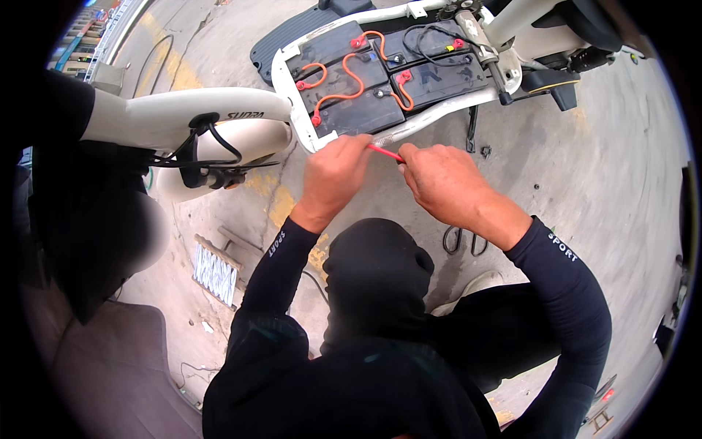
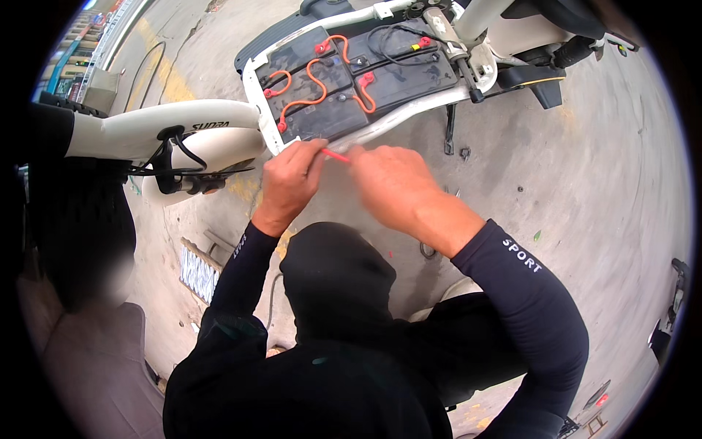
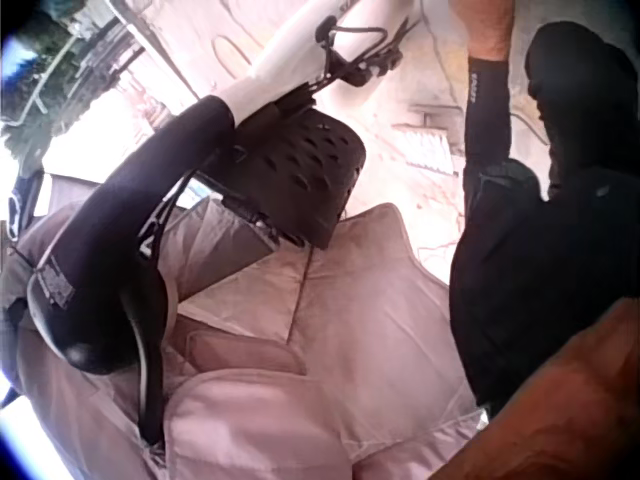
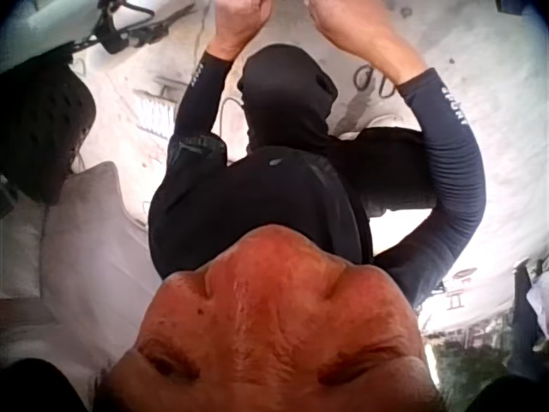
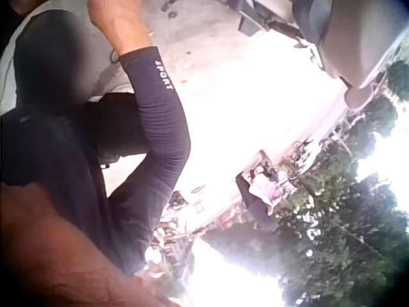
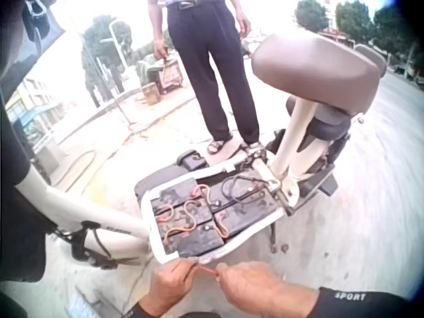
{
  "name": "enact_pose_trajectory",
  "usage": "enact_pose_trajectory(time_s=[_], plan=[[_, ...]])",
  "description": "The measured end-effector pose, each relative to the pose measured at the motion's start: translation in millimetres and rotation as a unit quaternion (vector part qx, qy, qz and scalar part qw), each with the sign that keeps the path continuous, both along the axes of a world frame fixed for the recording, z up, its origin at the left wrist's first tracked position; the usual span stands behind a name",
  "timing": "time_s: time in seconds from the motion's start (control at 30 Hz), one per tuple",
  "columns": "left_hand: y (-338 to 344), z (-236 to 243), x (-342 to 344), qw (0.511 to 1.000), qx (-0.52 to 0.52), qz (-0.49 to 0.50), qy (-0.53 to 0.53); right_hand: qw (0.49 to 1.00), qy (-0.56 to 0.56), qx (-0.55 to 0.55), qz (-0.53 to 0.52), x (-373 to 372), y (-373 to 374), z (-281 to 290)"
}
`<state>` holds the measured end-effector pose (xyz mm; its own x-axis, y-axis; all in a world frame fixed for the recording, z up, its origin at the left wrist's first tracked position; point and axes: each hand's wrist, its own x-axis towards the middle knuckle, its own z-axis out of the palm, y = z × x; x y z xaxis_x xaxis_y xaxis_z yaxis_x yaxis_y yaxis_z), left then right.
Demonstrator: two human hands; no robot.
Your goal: The person retrieves a red wire from a cluttered shelf and walks to a white electric scooter. They use scissors to cut the wire and then connect it to the scooter's battery terminals.
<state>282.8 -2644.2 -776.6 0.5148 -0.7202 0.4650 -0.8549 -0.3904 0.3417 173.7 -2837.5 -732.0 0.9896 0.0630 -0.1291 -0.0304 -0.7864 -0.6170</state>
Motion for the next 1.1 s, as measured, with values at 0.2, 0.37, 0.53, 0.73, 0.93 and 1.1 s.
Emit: enact_pose_trajectory(time_s=[0.2,0.37,0.53,0.73,0.93,1.1], plan=[[22,-16,12,0.995,-0.068,0.038,0.055,0.995,0.001,-0.067,0.074,8,-4,13],[7,-6,26,0.99,-0.025,0.096,0.096,0.997,0.044,-0.064,-0.013,10,-33,27],[18,-6,46,0.988,0.045,0.142,0.029,0.987,0.069,0.111,-0.088,16,-75,29],[31,-34,59,0.985,0.004,0.17,0.02,0.976,0.077,0.195,-0.054,44,-63,29],[36,-41,37,0.947,-0.127,0.256,0.145,0.985,-0.003,0.168,-0.033,67,-27,8],[32,-48,31,0.909,-0.173,0.315,0.211,0.993,-0.099,0.065,0.015,83,-11,-12]])
